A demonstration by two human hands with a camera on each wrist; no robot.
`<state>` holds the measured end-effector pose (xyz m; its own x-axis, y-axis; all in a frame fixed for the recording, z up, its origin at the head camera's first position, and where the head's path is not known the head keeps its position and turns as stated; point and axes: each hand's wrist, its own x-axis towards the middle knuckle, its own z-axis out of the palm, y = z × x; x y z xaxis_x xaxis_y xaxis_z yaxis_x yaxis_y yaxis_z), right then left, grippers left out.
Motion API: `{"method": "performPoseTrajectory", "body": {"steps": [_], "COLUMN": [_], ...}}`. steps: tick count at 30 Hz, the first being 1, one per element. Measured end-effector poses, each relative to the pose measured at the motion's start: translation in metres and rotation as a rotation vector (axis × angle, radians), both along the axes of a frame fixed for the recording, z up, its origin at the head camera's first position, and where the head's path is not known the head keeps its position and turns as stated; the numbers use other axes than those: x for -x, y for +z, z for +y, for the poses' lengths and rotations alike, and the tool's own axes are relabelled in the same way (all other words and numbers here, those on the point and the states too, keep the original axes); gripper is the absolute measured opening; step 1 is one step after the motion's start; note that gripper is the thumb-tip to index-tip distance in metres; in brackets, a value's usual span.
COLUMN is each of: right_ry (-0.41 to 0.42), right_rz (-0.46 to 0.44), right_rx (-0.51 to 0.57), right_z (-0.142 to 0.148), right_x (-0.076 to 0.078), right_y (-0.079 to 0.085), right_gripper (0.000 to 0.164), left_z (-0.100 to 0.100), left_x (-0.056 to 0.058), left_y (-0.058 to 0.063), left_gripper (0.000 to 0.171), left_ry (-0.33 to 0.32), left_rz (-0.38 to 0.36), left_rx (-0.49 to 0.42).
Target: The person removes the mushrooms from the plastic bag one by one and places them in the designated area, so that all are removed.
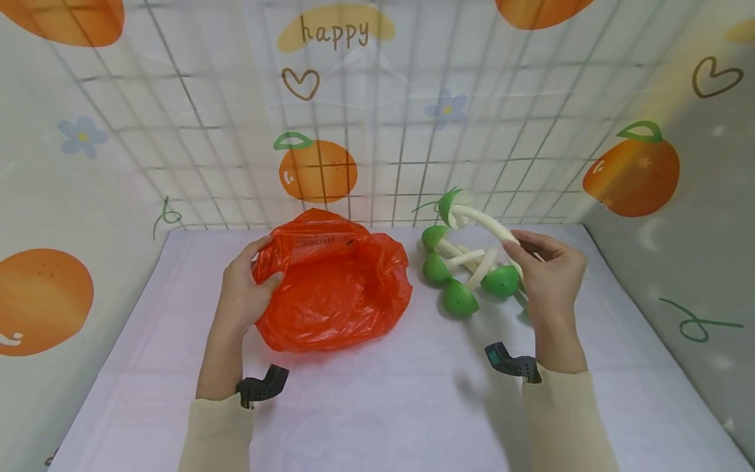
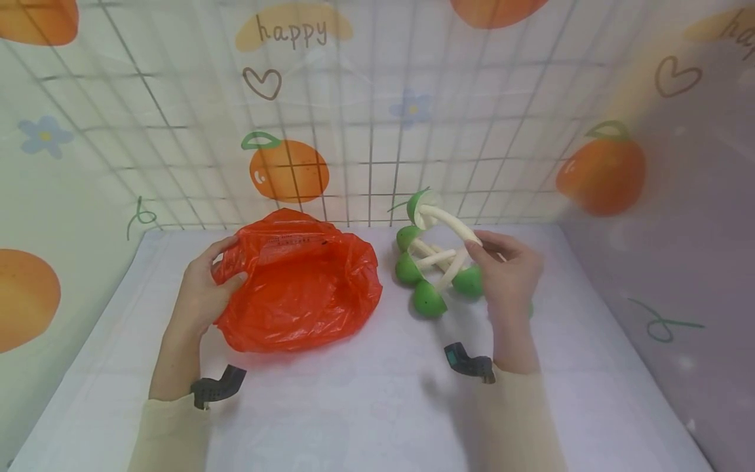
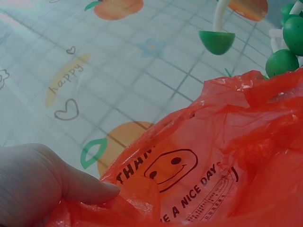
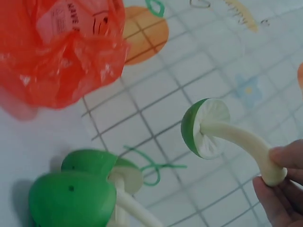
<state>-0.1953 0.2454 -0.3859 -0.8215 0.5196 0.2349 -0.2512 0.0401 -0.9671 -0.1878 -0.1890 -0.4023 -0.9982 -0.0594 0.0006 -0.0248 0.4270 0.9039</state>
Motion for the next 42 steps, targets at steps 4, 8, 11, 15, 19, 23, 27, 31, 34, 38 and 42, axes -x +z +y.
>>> {"method": "performPoseTrajectory", "body": {"steps": [4,8,11,15,19,23,27,31,34,38,42], "right_ry": [-0.008,-0.014,-0.017,-0.036,-0.054,-0.066,-0.081,-0.098,-0.109,-0.126,-0.130], "right_rz": [-0.043,-0.115,-0.168,-0.231,-0.296,-0.352,-0.407,-0.451,-0.476,-0.496,-0.522], "right_rx": [-0.036,-0.073,-0.080,-0.157,-0.247,-0.275,-0.307,-0.353,-0.389,-0.445,-0.479], "right_z": [0.009,0.016,0.021,0.025,0.028,0.032,0.035,0.036,0.038,0.040,0.044], "right_x": [0.010,0.021,0.027,0.035,0.040,0.044,0.048,0.050,0.052,0.053,0.056], "right_y": [-0.005,-0.010,-0.014,-0.019,-0.024,-0.028,-0.032,-0.035,-0.038,-0.042,-0.048], "right_gripper": [0.025,0.026,0.028,0.030,0.034,0.035,0.035,0.035,0.035,0.035,0.034], "left_z": [-0.001,-0.001,-0.001,-0.001,-0.001,-0.001,-0.001,0.000,-0.001,-0.001,-0.001], "left_x": [0.000,0.001,0.000,0.000,0.001,0.001,0.001,0.001,0.001,0.000,-0.001], "left_y": [0.000,0.000,0.000,0.001,0.001,0.001,0.000,0.001,0.001,0.003,0.005], "left_gripper": [0.072,0.072,0.072,0.072,0.072,0.071,0.072,0.072,0.072,0.072,0.072], "left_ry": [-0.002,-0.004,-0.004,-0.004,-0.003,-0.006,-0.003,0.004,0.004,0.000,0.000], "left_rz": [0.000,-0.004,-0.003,-0.002,0.004,0.011,0.012,0.008,0.005,-0.003,-0.003], "left_rx": [0.000,-0.001,0.000,0.003,0.007,0.008,0.011,0.010,0.008,0.000,-0.004]}}
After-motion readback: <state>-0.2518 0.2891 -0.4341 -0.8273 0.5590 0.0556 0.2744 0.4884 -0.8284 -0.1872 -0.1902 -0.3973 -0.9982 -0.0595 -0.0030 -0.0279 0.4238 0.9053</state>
